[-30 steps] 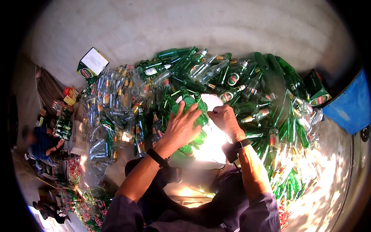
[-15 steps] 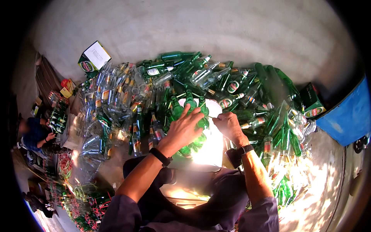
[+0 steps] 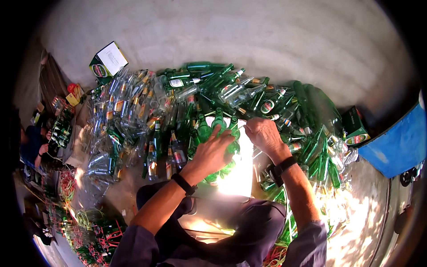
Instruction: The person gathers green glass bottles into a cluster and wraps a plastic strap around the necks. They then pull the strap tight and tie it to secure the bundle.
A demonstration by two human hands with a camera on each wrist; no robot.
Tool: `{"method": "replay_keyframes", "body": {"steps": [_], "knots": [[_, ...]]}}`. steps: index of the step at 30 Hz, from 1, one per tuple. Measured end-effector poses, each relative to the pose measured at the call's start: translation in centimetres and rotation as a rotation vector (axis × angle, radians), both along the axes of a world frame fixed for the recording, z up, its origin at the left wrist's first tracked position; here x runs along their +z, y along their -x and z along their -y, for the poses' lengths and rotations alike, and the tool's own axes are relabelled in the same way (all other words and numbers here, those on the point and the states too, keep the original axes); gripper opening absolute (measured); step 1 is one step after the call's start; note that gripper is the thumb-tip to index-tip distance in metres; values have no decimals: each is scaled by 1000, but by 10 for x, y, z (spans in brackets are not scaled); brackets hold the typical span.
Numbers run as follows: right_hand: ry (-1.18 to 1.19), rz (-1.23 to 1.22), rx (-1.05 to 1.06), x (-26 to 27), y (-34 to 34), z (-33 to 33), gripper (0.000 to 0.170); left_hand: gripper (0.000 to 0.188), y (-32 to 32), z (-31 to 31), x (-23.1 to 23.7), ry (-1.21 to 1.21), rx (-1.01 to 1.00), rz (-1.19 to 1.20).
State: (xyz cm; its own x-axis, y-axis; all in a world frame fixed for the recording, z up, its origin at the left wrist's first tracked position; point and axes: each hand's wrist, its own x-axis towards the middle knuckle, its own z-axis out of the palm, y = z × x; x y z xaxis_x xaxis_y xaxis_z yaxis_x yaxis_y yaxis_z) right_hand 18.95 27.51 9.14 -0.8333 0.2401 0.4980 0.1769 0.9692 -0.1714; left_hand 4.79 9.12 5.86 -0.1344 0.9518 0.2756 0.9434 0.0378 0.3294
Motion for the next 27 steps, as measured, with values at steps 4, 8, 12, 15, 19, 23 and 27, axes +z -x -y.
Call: {"method": "replay_keyframes", "body": {"steps": [4, 8, 12, 15, 19, 23, 27], "knots": [[-112, -8, 65, 7, 38, -22, 17, 50, 1, 1, -2, -16, -6, -10], [-58, 41, 31, -6, 74, -40, 21, 49, 1, 2, 10, 12, -16, 43], [331, 57, -13, -50, 88, -60, 19, 50, 3, 1, 11, 2, -33, 120], [614, 20, -7, -119, 93, -81, 20, 53, 5, 3, 6, -27, -39, 113], [737, 26, -15, -131, 85, -75, 19, 64, 4, 7, 14, 2, -53, 106], [580, 68, -32, -122, 80, -69, 18, 69, -2, 13, 8, -42, -39, 110], [721, 1, -18, -135, 84, -71, 22, 70, -13, 47, 6, -96, 12, 139]]}}
